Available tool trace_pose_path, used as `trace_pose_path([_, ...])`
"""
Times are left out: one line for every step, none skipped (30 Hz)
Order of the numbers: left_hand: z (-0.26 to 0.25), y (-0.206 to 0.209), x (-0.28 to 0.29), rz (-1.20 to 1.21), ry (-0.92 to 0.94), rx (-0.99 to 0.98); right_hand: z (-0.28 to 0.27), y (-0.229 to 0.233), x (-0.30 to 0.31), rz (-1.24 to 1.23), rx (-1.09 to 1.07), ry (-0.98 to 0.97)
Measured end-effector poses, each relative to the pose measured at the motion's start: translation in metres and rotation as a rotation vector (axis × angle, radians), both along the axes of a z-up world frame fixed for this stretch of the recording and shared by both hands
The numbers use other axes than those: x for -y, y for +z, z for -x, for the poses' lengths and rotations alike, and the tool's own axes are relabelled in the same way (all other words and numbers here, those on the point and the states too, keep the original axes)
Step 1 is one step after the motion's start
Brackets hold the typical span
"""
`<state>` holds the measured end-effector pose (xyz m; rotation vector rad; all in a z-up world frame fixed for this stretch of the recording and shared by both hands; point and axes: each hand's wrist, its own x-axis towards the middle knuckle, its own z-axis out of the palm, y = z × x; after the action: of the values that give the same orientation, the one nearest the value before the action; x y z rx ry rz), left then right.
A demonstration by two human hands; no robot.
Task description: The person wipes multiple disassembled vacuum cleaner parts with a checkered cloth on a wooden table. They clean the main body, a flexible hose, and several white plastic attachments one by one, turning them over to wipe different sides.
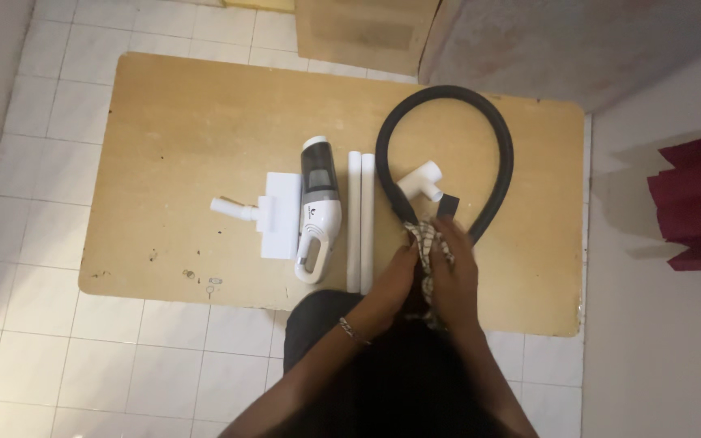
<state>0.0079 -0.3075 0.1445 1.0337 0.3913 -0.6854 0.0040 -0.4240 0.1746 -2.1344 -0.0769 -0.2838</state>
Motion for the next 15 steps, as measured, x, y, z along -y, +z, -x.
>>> trace_pose_path([0.003, 0.002, 0.002, -0.023, 0.070, 0.052, -0.001, -0.005, 0.002, -0.199, -0.143, 0.009])
trace_pose_path([0.005, 0.003, 0.003, -0.046, 0.140, 0.105, -0.003, -0.008, 0.003, -0.398, -0.286, 0.019])
trace_pose_path([0.006, 0.004, 0.005, -0.068, 0.209, 0.161, -0.007, -0.010, 0.004, -0.598, -0.426, 0.030])
trace_pose_path([0.006, 0.004, 0.006, -0.209, 0.175, 0.169, -0.009, -0.011, 0.003, -0.558, -0.472, -0.009])
trace_pose_path([0.003, 0.003, 0.005, -0.351, 0.143, 0.180, -0.013, -0.012, 0.000, -0.519, -0.516, -0.044])
trace_pose_path([0.000, 0.001, 0.004, -0.494, 0.111, 0.190, -0.016, -0.013, -0.005, -0.481, -0.559, -0.080])
trace_pose_path([-0.001, -0.002, 0.002, -0.495, 0.176, 0.170, -0.014, -0.014, -0.010, -0.354, -0.542, -0.089])
trace_pose_path([-0.004, -0.006, -0.001, -0.496, 0.240, 0.151, -0.012, -0.015, -0.016, -0.227, -0.524, -0.099])
trace_pose_path([-0.005, -0.010, -0.004, -0.495, 0.303, 0.130, -0.010, -0.016, -0.021, -0.098, -0.506, -0.111])
trace_pose_path([-0.005, -0.014, -0.007, -0.417, 0.354, 0.140, -0.005, -0.016, -0.024, -0.084, -0.483, -0.084])
trace_pose_path([-0.009, -0.019, -0.009, -0.338, 0.412, 0.154, -0.004, -0.017, -0.026, -0.069, -0.454, -0.051])
trace_pose_path([-0.011, -0.024, -0.012, -0.259, 0.469, 0.168, -0.004, -0.017, -0.027, -0.054, -0.424, -0.017])
trace_pose_path([-0.012, -0.030, -0.014, -0.284, 0.446, 0.084, -0.001, -0.017, -0.026, -0.005, -0.299, 0.056])
trace_pose_path([-0.013, -0.035, -0.017, -0.308, 0.422, 0.001, 0.001, -0.017, -0.024, 0.044, -0.174, 0.130])
trace_pose_path([-0.014, -0.041, -0.020, -0.332, 0.399, -0.081, 0.000, -0.017, -0.022, 0.094, -0.047, 0.204])
